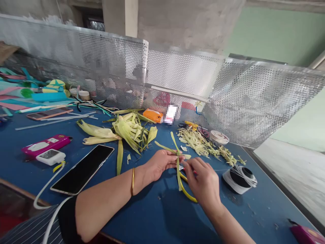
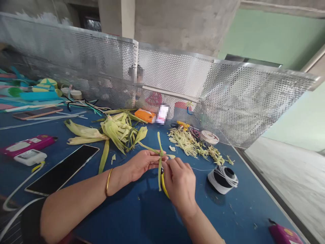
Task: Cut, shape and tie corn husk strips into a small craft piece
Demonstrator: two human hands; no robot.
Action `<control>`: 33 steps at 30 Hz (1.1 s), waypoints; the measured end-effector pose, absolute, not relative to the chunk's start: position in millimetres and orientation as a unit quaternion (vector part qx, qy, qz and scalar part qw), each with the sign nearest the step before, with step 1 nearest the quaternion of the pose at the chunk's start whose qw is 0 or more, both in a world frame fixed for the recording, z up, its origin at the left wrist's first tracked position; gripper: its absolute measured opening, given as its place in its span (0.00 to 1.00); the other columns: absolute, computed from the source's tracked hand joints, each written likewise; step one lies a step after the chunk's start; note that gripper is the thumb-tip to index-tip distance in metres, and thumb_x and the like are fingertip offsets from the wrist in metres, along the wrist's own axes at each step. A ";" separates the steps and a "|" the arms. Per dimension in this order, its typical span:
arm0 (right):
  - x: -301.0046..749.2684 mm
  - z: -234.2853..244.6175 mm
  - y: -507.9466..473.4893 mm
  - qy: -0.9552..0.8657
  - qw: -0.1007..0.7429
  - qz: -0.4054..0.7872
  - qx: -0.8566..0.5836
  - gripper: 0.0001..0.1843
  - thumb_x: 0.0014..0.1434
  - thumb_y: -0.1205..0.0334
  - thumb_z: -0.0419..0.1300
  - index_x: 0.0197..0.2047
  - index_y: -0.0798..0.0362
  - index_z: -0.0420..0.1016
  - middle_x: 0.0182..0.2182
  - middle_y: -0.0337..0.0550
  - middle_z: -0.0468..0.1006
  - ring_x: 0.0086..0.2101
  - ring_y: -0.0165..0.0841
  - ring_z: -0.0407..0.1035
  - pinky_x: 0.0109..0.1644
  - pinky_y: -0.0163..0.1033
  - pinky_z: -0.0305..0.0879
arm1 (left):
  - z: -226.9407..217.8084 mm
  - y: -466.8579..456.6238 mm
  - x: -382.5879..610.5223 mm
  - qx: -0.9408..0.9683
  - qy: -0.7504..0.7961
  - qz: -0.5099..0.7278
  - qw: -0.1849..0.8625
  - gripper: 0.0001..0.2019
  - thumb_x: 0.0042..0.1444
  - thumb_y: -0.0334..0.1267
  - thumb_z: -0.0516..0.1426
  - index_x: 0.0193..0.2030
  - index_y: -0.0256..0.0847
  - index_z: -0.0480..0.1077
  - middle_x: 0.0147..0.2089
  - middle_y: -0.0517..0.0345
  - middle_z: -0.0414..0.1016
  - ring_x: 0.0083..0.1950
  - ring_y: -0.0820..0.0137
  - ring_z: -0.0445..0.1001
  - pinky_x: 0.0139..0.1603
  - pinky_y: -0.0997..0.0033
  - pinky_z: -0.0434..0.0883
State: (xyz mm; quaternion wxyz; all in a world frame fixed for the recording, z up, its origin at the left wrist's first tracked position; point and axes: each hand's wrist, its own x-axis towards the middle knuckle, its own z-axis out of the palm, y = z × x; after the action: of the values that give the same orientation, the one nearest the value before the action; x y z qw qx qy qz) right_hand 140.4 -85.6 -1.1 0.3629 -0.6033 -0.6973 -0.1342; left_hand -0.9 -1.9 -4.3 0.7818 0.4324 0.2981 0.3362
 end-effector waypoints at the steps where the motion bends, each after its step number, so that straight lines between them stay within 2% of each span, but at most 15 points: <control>1: 137.2 -5.0 -85.0 -0.701 0.345 -0.097 -0.616 0.17 0.67 0.55 0.53 0.29 0.50 0.73 0.25 0.40 0.75 0.25 0.32 0.66 0.32 0.37 0.54 | -3.2 -1.8 -0.8 0.431 0.299 0.343 0.779 0.13 0.41 0.36 0.69 0.35 0.33 0.78 0.39 0.48 0.81 0.43 0.67 0.77 0.49 0.70 0.71; 6: 130.5 -24.5 -76.4 -0.669 0.348 0.041 -0.655 0.17 0.64 0.55 0.54 0.24 0.50 0.67 0.23 0.37 0.72 0.23 0.29 0.63 0.27 0.34 0.52 | -0.8 -8.2 1.5 0.439 0.307 0.346 0.771 0.10 0.43 0.36 0.69 0.33 0.33 0.79 0.36 0.49 0.80 0.39 0.69 0.76 0.42 0.73 0.70; 13: 129.0 -25.6 -74.5 -0.690 0.377 0.083 -0.612 0.18 0.62 0.60 0.52 0.20 0.51 0.59 0.22 0.37 0.70 0.23 0.29 0.61 0.28 0.33 0.52 | -6.9 -10.4 4.5 0.434 0.325 0.351 0.763 0.08 0.43 0.34 0.67 0.32 0.33 0.79 0.35 0.50 0.80 0.37 0.70 0.75 0.40 0.74 0.68; 16: 127.5 -22.4 -76.9 -0.700 0.366 0.086 -0.608 0.19 0.64 0.59 0.52 0.20 0.51 0.60 0.21 0.36 0.69 0.23 0.29 0.62 0.28 0.34 0.52 | -7.3 -8.8 3.9 0.437 0.326 0.352 0.761 0.09 0.43 0.34 0.67 0.33 0.33 0.79 0.37 0.50 0.81 0.38 0.70 0.75 0.41 0.73 0.69; 19: 131.7 -15.6 -78.9 -0.693 0.368 0.029 -0.620 0.18 0.66 0.55 0.52 0.25 0.50 0.68 0.24 0.38 0.73 0.26 0.31 0.66 0.31 0.35 0.56 | -3.2 -6.6 1.6 0.444 0.328 0.350 0.757 0.10 0.44 0.35 0.67 0.35 0.34 0.79 0.37 0.49 0.81 0.39 0.69 0.76 0.43 0.72 0.70; 23: 145.6 -7.9 -75.4 -0.664 0.385 -0.123 -0.629 0.13 0.65 0.52 0.54 0.40 0.51 0.75 0.38 0.48 0.79 0.40 0.40 0.72 0.43 0.41 0.61 | 1.5 -5.5 -1.2 0.434 0.334 0.331 0.769 0.14 0.43 0.37 0.67 0.38 0.34 0.78 0.34 0.50 0.80 0.37 0.68 0.78 0.43 0.70 0.71; 26: 152.0 -8.4 -69.9 -0.687 0.366 -0.072 -0.624 0.11 0.65 0.56 0.54 0.44 0.49 0.75 0.38 0.45 0.81 0.41 0.40 0.73 0.48 0.44 0.62 | 0.7 -6.6 -1.5 0.433 0.342 0.322 0.770 0.17 0.42 0.41 0.68 0.39 0.34 0.78 0.33 0.51 0.80 0.36 0.68 0.78 0.40 0.70 0.71; 30: 149.5 -11.5 -67.1 -0.690 0.361 0.090 -0.621 0.15 0.65 0.54 0.52 0.32 0.48 0.75 0.27 0.38 0.80 0.29 0.33 0.72 0.36 0.36 0.62 | -2.7 -8.1 -0.2 0.449 0.377 0.329 0.740 0.15 0.42 0.42 0.69 0.34 0.34 0.77 0.32 0.52 0.79 0.33 0.70 0.76 0.36 0.72 0.70; 33: 149.1 -12.4 -67.5 -0.669 0.362 0.092 -0.643 0.19 0.64 0.52 0.53 0.24 0.50 0.71 0.20 0.37 0.75 0.24 0.31 0.67 0.29 0.35 0.57 | -5.7 -8.0 1.8 0.478 0.384 0.333 0.717 0.11 0.44 0.41 0.67 0.30 0.35 0.77 0.29 0.54 0.78 0.31 0.71 0.75 0.36 0.72 0.69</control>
State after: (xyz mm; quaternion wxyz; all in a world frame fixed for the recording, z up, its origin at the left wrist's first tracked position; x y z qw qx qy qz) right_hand 149.1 -67.5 -12.4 0.3624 -0.6427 -0.6686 0.0922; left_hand 1.8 -8.0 -5.7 0.7167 0.4779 0.3837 0.3329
